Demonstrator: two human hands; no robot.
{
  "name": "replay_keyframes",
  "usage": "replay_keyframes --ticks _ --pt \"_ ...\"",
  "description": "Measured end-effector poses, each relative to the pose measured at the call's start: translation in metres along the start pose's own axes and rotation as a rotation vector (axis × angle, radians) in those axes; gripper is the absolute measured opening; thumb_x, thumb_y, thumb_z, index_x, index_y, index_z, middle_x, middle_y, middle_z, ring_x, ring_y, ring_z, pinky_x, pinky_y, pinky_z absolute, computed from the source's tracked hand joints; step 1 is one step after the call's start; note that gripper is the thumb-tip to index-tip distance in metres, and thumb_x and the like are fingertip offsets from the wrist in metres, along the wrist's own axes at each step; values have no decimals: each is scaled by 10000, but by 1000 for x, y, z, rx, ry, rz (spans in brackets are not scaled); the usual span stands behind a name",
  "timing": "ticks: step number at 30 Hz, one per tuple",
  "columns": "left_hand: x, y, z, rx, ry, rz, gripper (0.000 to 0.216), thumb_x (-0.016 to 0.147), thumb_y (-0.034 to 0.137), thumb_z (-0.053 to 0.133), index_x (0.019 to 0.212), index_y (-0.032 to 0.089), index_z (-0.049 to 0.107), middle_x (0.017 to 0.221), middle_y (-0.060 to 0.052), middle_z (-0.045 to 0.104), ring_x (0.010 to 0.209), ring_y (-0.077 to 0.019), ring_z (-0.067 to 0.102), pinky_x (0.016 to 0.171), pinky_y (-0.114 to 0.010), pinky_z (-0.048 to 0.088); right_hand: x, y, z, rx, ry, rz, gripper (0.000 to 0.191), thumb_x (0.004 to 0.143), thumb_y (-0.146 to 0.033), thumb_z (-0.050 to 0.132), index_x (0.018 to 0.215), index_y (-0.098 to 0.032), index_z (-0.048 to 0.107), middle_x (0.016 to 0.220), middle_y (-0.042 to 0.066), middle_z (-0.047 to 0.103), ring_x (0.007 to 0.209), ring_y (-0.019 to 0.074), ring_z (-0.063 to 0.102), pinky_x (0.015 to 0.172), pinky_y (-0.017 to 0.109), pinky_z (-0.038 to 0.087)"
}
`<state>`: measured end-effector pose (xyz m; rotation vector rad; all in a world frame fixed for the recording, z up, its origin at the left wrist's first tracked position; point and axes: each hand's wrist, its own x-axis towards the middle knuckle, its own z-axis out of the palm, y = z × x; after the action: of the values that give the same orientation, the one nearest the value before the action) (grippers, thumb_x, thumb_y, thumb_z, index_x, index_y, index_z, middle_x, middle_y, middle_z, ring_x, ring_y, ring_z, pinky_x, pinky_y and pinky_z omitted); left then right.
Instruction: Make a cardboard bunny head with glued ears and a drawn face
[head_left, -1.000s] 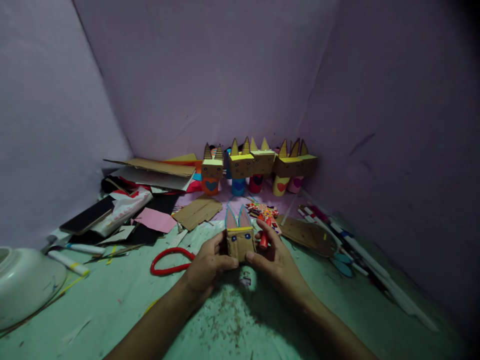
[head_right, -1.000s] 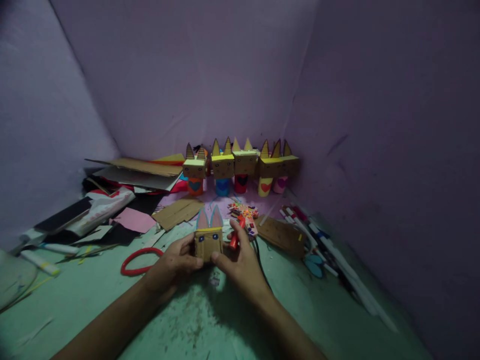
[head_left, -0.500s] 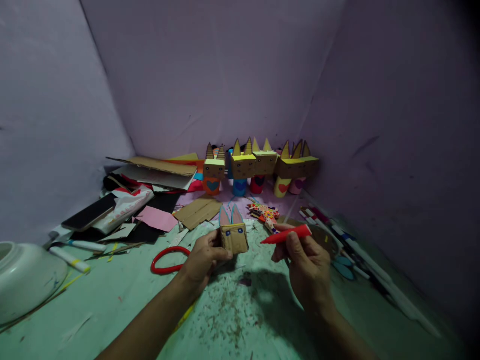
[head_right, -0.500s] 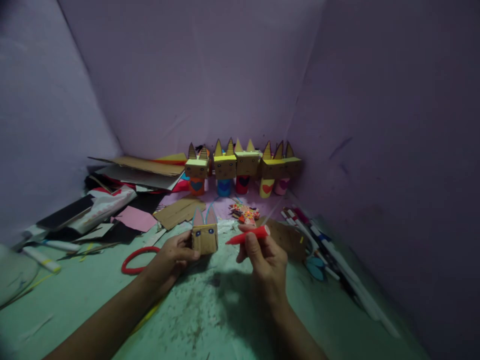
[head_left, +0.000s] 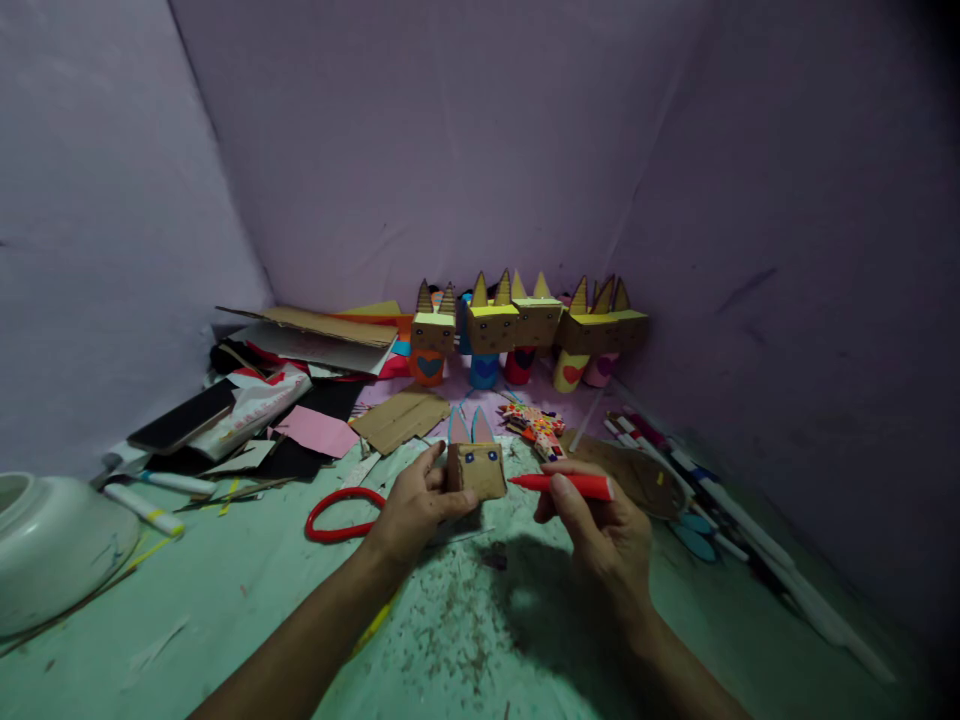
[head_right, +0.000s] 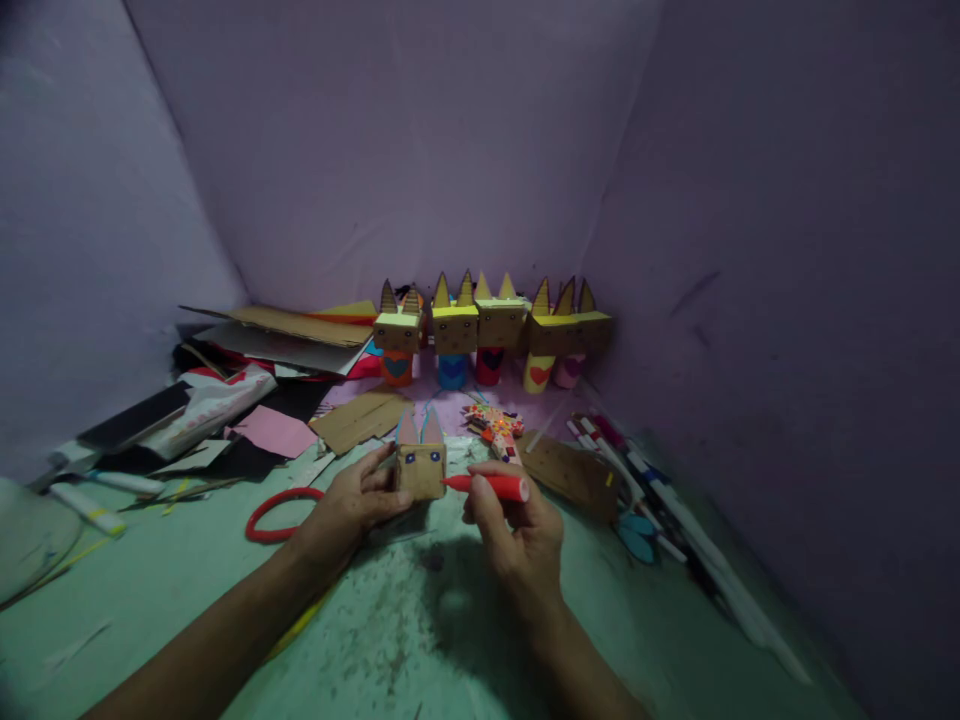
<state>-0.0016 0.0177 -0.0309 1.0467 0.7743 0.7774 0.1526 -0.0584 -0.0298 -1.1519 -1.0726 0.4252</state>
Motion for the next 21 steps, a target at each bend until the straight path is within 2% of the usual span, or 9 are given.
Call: replay_keyframes --ticks 3,6,8,9,10,13,16,18,21 --pt "-4 13 -3 399 115 185 598 658 341 701 1208 153 561 1134 -125 670 1025 -287 611 875 -390 461 1 -2 0 7 11 3 88 819 -283 601 836 -212 650 546 -34 589 487 136 572 478 263 474" --pt "-8 38 -20 819 454 370 506 690 407 640 1121 140 634 1081 -131 677 926 -275 614 806 -382 470 1 -2 0 16 19 20 110 815 -303 610 828 -205 658 549 -27 594 481 135 565 473 266 476" --pt "-10 53 -37 980 575 395 358 707 384 592 964 156 690 939 -91 705 798 -241 620 729 -347 470 1 0 0 43 26 54 131 814 -322 617 834 -201 664 548 -24 599 481 132 560 480 266 477" --pt "-10 58 -45 1060 547 335 263 706 355 577 847 171 702 826 -65 708 737 -229 617 679 -325 461 2 1 0 67 25 82 140 813 -331 622 840 -200 664 546 -26 598 481 131 559 483 265 478" --pt "-10 61 -53 1138 458 251 198 703 323 565 757 186 697 742 -46 699 693 -220 615 637 -306 448 2 3 0 96 26 116 148 811 -339 629 846 -199 661 546 -28 598 480 129 558 483 262 477" --pt "-9 55 -66 1299 251 98 131 648 235 583 715 224 694 692 -26 688 668 -223 616 582 -283 400 4 7 -1 184 30 207 170 792 -357 659 849 -197 647 558 -29 602 476 124 557 467 250 475" --pt "-7 42 -65 1416 184 70 138 607 210 614 712 250 693 730 -42 675 689 -242 598 570 -285 347 4 9 -1 240 17 231 184 777 -361 681 840 -192 644 565 -28 605 479 118 557 460 236 479" --pt "-6 38 -62 1457 123 72 74 629 212 602 651 246 663 739 -51 657 700 -238 583 573 -285 326 4 8 0 265 -9 234 180 779 -357 681 841 -191 646 562 -29 606 481 112 557 464 226 483" --pt "-7 38 -59 1480 25 100 101 698 209 554 628 233 622 749 -49 644 720 -226 572 594 -289 321 3 7 3 287 -24 246 173 781 -351 682 826 -188 647 556 -32 605 474 101 553 453 209 481"
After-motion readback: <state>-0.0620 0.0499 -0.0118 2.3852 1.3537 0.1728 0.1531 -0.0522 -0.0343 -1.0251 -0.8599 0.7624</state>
